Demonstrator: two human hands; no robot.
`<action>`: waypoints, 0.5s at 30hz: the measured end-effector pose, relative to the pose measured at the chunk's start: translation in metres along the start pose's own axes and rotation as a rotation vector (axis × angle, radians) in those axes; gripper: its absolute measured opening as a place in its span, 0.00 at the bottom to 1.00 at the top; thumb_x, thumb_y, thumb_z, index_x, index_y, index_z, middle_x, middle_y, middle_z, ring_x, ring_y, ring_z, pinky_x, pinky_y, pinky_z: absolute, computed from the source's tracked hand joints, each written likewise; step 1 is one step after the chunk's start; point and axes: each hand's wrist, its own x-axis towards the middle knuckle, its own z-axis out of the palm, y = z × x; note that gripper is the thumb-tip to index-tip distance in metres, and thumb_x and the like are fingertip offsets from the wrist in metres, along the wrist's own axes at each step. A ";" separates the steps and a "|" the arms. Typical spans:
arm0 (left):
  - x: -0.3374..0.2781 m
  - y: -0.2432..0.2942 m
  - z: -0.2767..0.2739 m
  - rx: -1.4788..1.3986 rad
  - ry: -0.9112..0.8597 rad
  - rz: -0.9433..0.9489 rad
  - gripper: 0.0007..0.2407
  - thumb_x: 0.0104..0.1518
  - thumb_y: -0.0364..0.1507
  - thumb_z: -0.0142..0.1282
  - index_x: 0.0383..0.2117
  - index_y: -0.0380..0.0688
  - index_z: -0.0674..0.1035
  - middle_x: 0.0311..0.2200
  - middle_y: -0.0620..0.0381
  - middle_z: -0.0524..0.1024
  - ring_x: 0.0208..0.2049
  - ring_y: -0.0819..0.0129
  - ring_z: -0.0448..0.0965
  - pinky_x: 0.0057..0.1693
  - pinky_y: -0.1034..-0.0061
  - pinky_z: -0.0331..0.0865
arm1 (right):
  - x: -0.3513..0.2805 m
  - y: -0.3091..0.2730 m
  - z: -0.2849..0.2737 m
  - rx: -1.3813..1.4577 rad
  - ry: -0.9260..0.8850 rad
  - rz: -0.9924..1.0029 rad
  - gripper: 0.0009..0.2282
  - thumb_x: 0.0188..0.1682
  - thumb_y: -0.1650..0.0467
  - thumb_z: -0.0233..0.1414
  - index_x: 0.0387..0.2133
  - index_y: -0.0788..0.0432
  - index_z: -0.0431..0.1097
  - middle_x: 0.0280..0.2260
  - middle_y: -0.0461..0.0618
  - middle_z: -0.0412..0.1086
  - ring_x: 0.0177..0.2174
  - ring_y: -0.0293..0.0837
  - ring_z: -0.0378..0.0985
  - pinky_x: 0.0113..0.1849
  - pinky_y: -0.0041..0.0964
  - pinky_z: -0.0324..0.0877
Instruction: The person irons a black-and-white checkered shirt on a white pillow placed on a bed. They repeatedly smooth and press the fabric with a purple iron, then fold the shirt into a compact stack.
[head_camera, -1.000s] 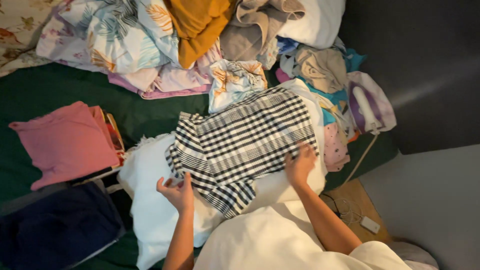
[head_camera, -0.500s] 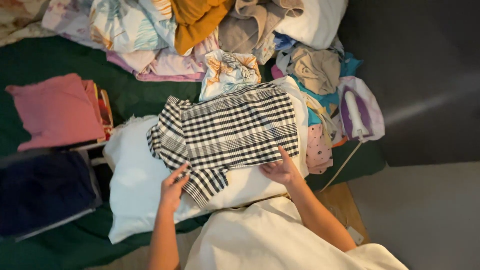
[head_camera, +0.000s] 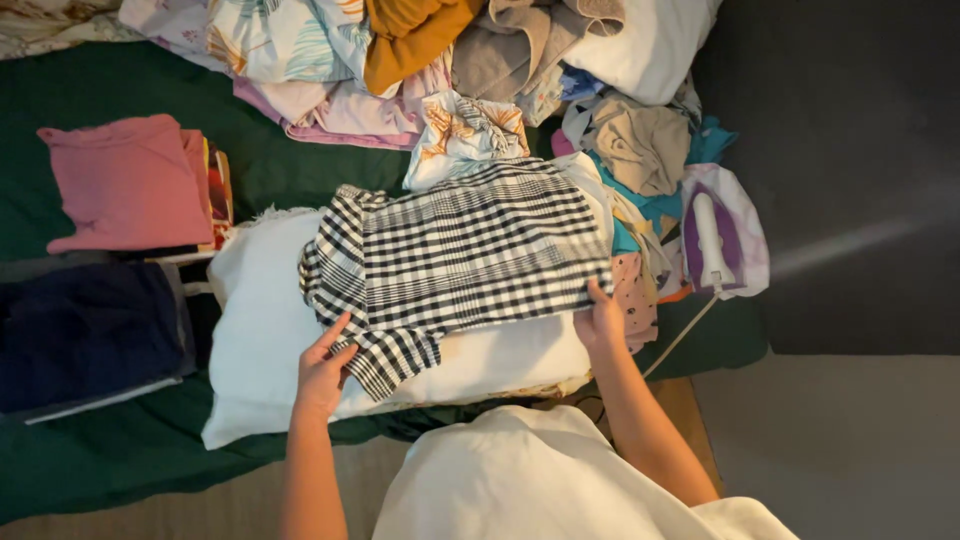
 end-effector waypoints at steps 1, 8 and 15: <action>0.003 -0.017 -0.006 -0.004 0.004 -0.004 0.25 0.55 0.13 0.55 0.61 0.45 0.75 0.50 0.45 0.74 0.40 0.63 0.80 0.45 0.68 0.81 | 0.002 0.006 -0.010 -0.006 0.001 0.003 0.11 0.56 0.71 0.52 0.51 0.45 0.72 0.51 0.39 0.75 0.50 0.41 0.77 0.56 0.42 0.70; -0.032 -0.042 0.007 0.008 0.133 -0.027 0.31 0.57 0.24 0.62 0.69 0.58 0.63 0.48 0.50 0.74 0.39 0.65 0.78 0.43 0.72 0.79 | -0.033 -0.004 0.006 0.172 0.216 0.285 0.03 0.51 0.70 0.59 0.35 0.55 0.73 0.35 0.45 0.78 0.39 0.45 0.82 0.49 0.44 0.74; -0.059 -0.036 0.032 0.314 0.054 0.073 0.52 0.53 0.21 0.67 0.74 0.64 0.33 0.72 0.35 0.44 0.29 0.64 0.64 0.32 0.63 0.65 | -0.006 -0.014 -0.006 -0.102 0.057 0.236 0.07 0.49 0.74 0.60 0.40 0.53 0.75 0.38 0.43 0.78 0.40 0.46 0.82 0.48 0.46 0.76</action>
